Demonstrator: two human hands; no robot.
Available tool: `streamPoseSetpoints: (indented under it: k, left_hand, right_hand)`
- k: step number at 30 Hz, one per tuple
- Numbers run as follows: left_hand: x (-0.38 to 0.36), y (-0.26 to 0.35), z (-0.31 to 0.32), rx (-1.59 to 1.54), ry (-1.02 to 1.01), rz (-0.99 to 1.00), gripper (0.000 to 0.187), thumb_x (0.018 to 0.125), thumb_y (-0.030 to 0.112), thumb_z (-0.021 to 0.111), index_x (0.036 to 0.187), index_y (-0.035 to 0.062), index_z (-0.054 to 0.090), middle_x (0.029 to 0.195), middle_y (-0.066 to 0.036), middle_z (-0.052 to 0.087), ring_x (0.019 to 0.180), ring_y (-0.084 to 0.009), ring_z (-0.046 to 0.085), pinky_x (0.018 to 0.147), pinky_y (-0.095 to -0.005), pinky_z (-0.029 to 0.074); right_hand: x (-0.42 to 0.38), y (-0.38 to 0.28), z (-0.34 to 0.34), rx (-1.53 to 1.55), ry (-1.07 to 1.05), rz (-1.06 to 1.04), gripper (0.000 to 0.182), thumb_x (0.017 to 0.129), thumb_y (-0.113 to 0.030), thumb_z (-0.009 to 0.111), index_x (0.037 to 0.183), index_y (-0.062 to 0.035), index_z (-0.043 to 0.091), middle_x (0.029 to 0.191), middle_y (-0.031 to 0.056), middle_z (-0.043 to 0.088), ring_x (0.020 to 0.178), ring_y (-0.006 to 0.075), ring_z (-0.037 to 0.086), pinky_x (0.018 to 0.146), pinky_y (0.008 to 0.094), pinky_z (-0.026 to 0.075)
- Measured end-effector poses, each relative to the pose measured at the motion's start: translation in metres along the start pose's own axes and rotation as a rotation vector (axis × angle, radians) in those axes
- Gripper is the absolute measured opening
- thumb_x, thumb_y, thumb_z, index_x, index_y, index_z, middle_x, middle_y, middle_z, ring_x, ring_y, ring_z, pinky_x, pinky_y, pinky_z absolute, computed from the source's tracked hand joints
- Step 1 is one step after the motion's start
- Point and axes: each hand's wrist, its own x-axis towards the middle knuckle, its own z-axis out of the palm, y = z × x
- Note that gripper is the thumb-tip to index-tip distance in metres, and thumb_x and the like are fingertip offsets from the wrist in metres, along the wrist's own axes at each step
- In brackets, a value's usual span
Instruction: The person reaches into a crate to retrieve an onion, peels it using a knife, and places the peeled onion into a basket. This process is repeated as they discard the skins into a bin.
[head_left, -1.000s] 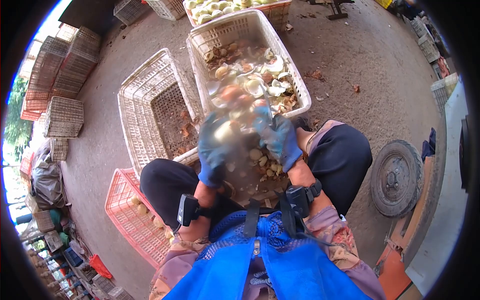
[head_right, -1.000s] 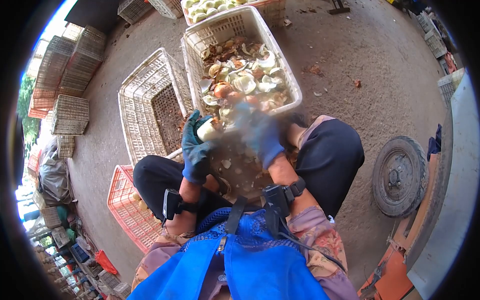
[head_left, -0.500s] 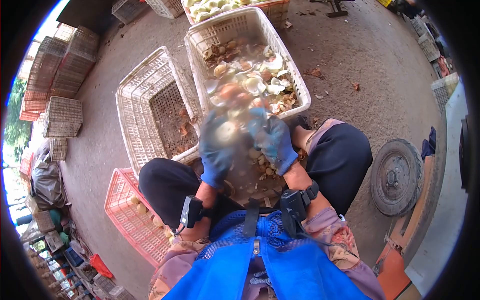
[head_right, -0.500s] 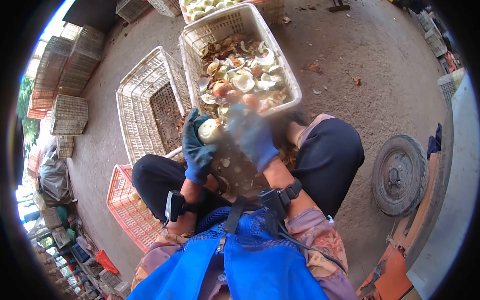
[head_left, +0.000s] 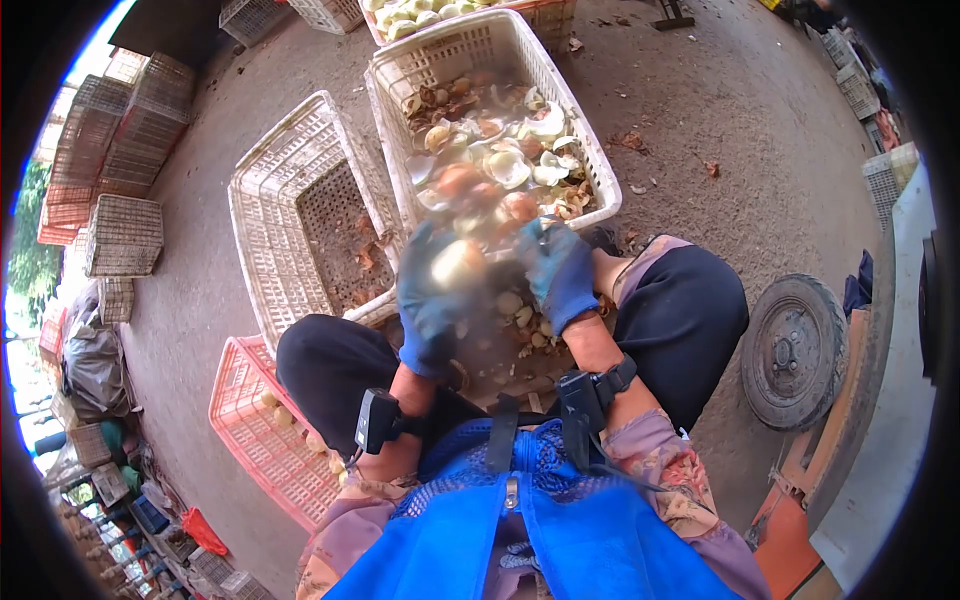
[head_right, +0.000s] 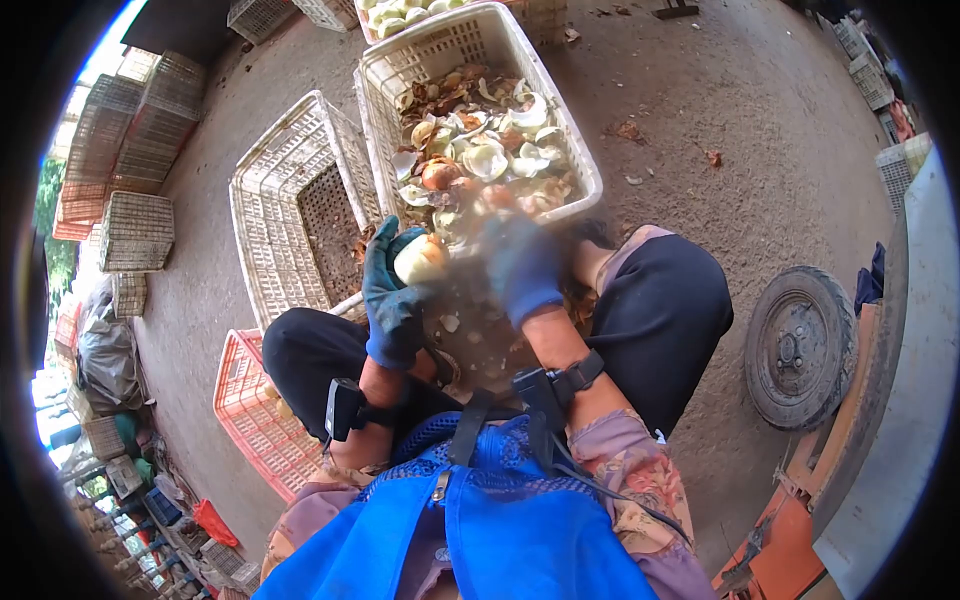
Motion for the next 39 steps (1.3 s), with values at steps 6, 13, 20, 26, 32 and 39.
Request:
streamPoseSetpoints:
  k: [6,13,20,26,32,39]
  left_hand:
    - [0.008,-0.013,-0.023,0.155,0.068,-0.206,0.054,0.076,0.005,0.068,0.127,-0.0024,0.051,0.109,-0.010,0.066,0.094,-0.0199,0.065,0.083,-0.0300,0.055]
    - [0.003,-0.005,-0.012,-0.008,0.145,-0.185,0.038,0.080,-0.002,0.065,0.117,0.0004,0.057,0.103,-0.008,0.067,0.084,-0.0148,0.065,0.072,-0.0278,0.056]
    - [0.003,-0.013,-0.017,0.055,0.171,-0.040,0.030,0.086,0.006,0.068,0.114,-0.0001,0.060,0.097,-0.007,0.069,0.083,-0.0137,0.066,0.072,-0.0263,0.055]
    - [0.004,-0.006,-0.014,-0.014,0.134,-0.203,0.034,0.078,-0.002,0.066,0.110,0.0005,0.060,0.099,-0.007,0.068,0.085,-0.0149,0.066,0.075,-0.0287,0.056]
    - [0.004,-0.019,-0.023,-0.080,0.168,-0.265,0.037,0.076,-0.003,0.065,0.112,-0.0002,0.059,0.105,-0.010,0.067,0.093,-0.0186,0.066,0.082,-0.0312,0.056]
    - [0.004,-0.013,-0.010,0.169,0.023,-0.074,0.043,0.072,-0.002,0.071,0.113,0.0009,0.059,0.126,-0.014,0.060,0.110,-0.0222,0.061,0.096,-0.0334,0.050]
  right_hand:
    - [-0.014,-0.024,-0.002,-0.374,-0.133,-0.273,0.020,0.092,-0.015,0.060,0.103,-0.0015,0.069,0.082,0.0223,0.067,0.070,0.0364,0.066,0.060,0.0393,0.051]
    - [-0.029,-0.038,-0.002,-0.541,-0.304,-0.428,0.009,0.082,-0.017,0.063,0.090,-0.0111,0.063,0.083,0.0150,0.066,0.075,0.0353,0.065,0.065,0.0467,0.052]
    - [-0.030,-0.041,-0.004,-0.616,-0.419,-0.341,0.021,0.082,-0.021,0.065,0.099,-0.0087,0.066,0.091,0.0167,0.066,0.085,0.0360,0.065,0.073,0.0446,0.053]
    - [-0.022,-0.037,-0.002,-0.749,-0.428,-0.198,0.023,0.081,-0.021,0.066,0.099,-0.0077,0.066,0.095,0.0180,0.067,0.087,0.0367,0.065,0.074,0.0456,0.053]
    - [-0.006,0.013,0.003,-0.103,-0.384,-0.068,0.025,0.093,-0.021,0.063,0.114,-0.0069,0.067,0.083,0.0045,0.067,0.067,0.0169,0.062,0.062,0.0339,0.052]
    - [-0.019,-0.037,0.004,0.035,-0.099,-0.266,0.022,0.087,-0.025,0.069,0.091,-0.0039,0.065,0.071,0.0146,0.065,0.064,0.0299,0.063,0.062,0.0392,0.051]
